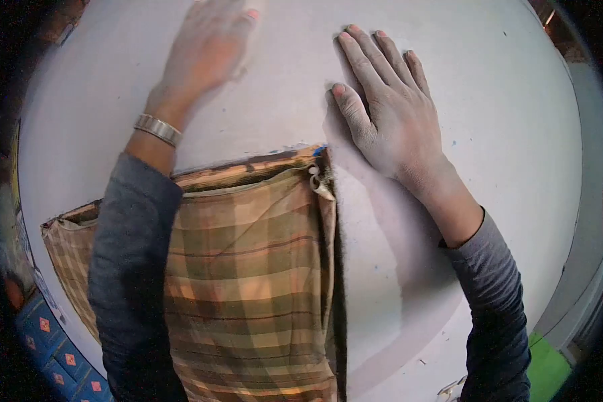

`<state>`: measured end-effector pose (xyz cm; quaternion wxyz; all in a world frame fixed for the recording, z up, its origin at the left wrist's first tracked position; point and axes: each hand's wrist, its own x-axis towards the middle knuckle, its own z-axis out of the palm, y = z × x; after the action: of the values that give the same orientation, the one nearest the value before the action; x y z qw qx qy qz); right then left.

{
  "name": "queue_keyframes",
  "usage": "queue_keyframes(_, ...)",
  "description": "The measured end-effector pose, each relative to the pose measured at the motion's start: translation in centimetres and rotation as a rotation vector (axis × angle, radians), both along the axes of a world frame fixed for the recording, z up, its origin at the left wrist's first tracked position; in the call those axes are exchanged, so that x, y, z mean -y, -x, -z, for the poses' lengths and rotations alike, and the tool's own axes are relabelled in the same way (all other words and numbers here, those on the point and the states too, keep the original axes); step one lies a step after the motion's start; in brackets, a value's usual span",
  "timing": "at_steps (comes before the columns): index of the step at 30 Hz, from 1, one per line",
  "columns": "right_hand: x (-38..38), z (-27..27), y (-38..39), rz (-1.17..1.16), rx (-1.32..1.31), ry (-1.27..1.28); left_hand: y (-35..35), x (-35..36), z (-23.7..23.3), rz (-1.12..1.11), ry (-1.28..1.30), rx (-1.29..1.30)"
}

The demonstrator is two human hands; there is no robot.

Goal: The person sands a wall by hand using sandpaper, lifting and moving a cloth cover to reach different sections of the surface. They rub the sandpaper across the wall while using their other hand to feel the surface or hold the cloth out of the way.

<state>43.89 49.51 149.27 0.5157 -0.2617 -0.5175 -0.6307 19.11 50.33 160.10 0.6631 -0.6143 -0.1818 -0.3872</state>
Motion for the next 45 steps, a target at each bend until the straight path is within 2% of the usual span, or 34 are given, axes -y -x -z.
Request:
queue_keyframes(2, 0.5, 0.7, -0.7, 0.033, -0.096, 0.067, -1.3, 0.7, 0.0, -0.19, -0.089, 0.194)
queue_keyframes(3, 0.4, 1.1, -0.9, 0.025, -0.104, 0.074, -2.1, 0.8, 0.8, -0.198, -0.083, 0.185)
queue_keyframes(5, 0.5, 1.0, -1.2, 0.008, -0.104, 0.08, -5.0, 2.7, 3.3, -0.148, 0.084, -0.238)
queue_keyframes(6, 0.6, 1.0, -1.4, -0.001, -0.112, 0.083, -5.1, 2.5, 3.0, -0.156, 0.087, -0.246)
queue_keyframes(8, 1.0, 1.3, -1.5, 0.02, -0.089, 0.068, -3.9, 1.6, 1.7, 0.012, 0.174, 0.0)
queue_keyframes(9, 0.9, 1.4, -1.9, 0.022, -0.085, 0.071, -2.5, 0.4, 0.5, 0.033, 0.005, 0.01)
queue_keyframes(13, 0.5, 2.7, -4.0, 0.007, -0.121, 0.057, -5.9, 2.0, 3.2, 0.065, 0.088, 0.08)
queue_keyframes(15, 0.6, 2.9, -5.2, -0.012, -0.113, 0.03, -8.3, 2.9, 5.2, -0.143, 0.082, -0.226)
queue_keyframes(16, 0.7, 3.3, -5.7, 0.007, -0.12, 0.039, -7.2, 1.9, 4.1, -0.144, 0.096, -0.229)
queue_keyframes(18, 0.7, 4.1, -6.7, 0.032, -0.111, 0.059, -3.9, -1.2, 0.9, -0.147, -0.141, -0.018)
queue_keyframes(21, 1.6, 6.5, -8.6, 0.041, -0.152, 0.128, -7.3, 1.2, 2.2, -0.017, 0.043, 0.043)
queue_keyframes(22, 1.7, 7.5, -9.2, 0.037, -0.166, 0.166, -9.1, 2.1, 4.1, -0.011, 0.044, 0.04)
queue_keyframes(24, 1.9, 9.0, -10.3, 0.035, -0.189, 0.201, -12.5, 3.8, 7.9, -0.072, 0.17, -0.255)
queue_keyframes(26, 2.1, 11.2, -10.6, 0.048, -0.211, 0.255, -12.1, 3.7, 6.4, -0.042, 0.296, -0.178)
queue_keyframes(28, 2.3, 12.7, -10.7, 0.045, -0.23, 0.278, -11.8, 3.2, 4.2, -0.257, 0.023, -0.044)
queue_keyframes(29, 2.6, 13.2, -10.9, 0.047, -0.238, 0.316, -12.4, 2.9, 4.0, -0.259, 0.02, -0.05)
queue_keyframes(31, 3.0, 13.8, -11.2, 0.037, -0.243, 0.37, -14.2, 2.1, 4.3, -0.686, -0.498, -0.15)
queue_keyframes(32, 3.1, 13.8, -11.4, 0.038, -0.248, 0.367, -15.4, 2.4, 4.8, -0.683, -0.502, -0.153)
queue_keyframes(34, 3.3, 13.8, -11.3, 0.04, -0.242, 0.383, -17.2, 3.0, 6.2, -0.106, 0.23, -0.188)
queue_keyframes(35, 3.3, 13.8, -11.2, 0.023, -0.249, 0.39, -17.1, 2.6, 5.9, -0.113, 0.24, -0.181)
queue_keyframes(37, 3.3, 14.0, -11.2, 0.028, -0.244, 0.384, -17.4, 1.4, 4.1, -0.139, 0.096, 0.221)
queue_keyframes(38, 3.3, 14.3, -11.4, 0.035, -0.261, 0.378, -18.0, 1.7, 5.5, -0.135, 0.099, 0.223)
queue_keyframes(40, 3.5, 14.6, -12.0, 0.027, -0.263, 0.371, -19.6, 2.2, 8.7, -0.093, 0.138, -0.146)
queue_keyframes(41, 3.6, 14.6, -12.3, 0.014, -0.267, 0.379, -20.0, 2.3, 8.4, -0.089, 0.128, -0.152)
queue_keyframes(43, 3.0, 15.0, -12.2, -0.008, -0.269, 0.409, -19.5, 1.7, 8.6, -0.294, -0.039, -0.053)
queue_keyframes(44, 2.8, 15.0, -12.2, 0.005, -0.273, 0.392, -18.7, 1.5, 8.0, -0.296, -0.034, -0.046)
queue_keyframes(45, 2.7, 14.9, -12.3, 0.018, -0.289, 0.371, -18.0, 1.1, 6.4, -0.207, 0.025, 0.125)
